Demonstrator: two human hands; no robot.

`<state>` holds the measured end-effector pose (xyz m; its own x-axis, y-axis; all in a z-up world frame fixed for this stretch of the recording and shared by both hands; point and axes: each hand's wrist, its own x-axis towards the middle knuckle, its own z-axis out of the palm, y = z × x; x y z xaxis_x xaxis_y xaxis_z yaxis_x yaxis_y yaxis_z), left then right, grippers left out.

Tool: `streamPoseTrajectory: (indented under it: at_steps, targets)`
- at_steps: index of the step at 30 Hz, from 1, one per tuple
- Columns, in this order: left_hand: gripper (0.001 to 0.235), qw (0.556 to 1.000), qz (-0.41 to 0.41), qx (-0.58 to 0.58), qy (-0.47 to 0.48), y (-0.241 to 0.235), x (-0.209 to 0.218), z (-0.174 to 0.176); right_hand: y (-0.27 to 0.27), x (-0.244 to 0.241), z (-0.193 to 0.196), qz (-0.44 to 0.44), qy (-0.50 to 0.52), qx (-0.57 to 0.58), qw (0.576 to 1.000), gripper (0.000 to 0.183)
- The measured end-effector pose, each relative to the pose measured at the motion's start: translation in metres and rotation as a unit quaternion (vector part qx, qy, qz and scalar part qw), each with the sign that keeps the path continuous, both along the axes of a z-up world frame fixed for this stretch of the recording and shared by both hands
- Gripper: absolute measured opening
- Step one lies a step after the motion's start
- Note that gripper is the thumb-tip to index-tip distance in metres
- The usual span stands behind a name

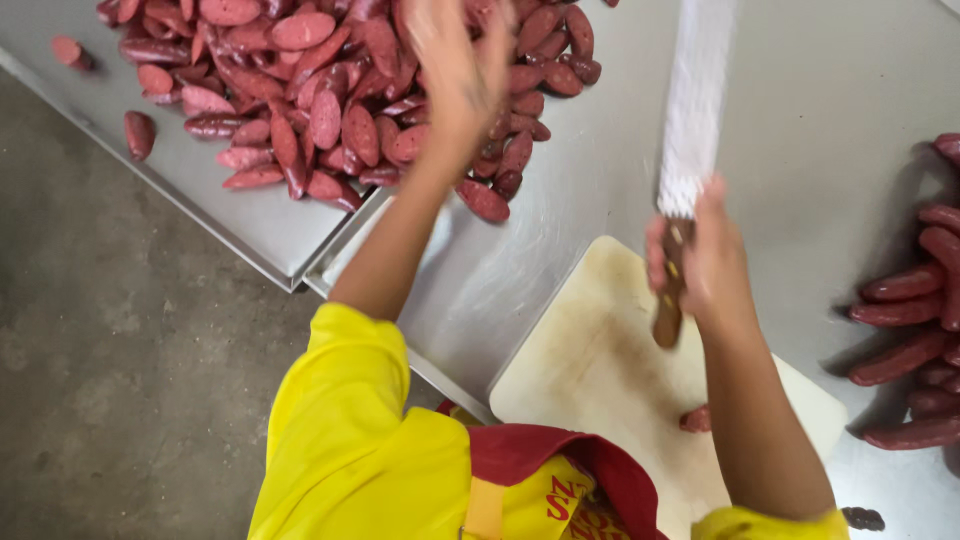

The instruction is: The person slices a large amount of sausages one by one on a cutting board using a knife, moving the sliced pieces onto a tray and picking up new ones from a pile.

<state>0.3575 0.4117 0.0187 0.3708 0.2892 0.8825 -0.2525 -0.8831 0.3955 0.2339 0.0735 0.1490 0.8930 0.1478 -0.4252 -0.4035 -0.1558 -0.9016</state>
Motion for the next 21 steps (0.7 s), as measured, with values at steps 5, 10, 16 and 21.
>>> streamPoseTrajectory:
  at_steps: [5, 10, 16, 21]
  targets:
    - [0.067, 0.852, -0.426, -0.008, 0.305, -0.221, -0.128, -0.104, -0.104, -0.109, -0.037, -0.173, 0.026, -0.041, 0.984, 0.076]
    - [0.097, 0.629, -0.718, 0.21, 0.211, -0.33, -0.217, -0.047, -0.168, -0.239, -0.082, -0.325, -0.013, -0.009, 0.945, 0.081]
    - [0.022, 0.638, -0.715, 0.237, 0.162, -0.412, -0.227, -0.096, -0.155, -0.317, -0.102, -0.492, 0.028, 0.009, 0.87, 0.081]
    - [0.024, 0.663, -0.676, 0.186, 0.262, -0.372, -0.124, -0.143, -0.178, -0.32, -0.08, -0.525, 0.016, 0.006, 0.851, 0.08]
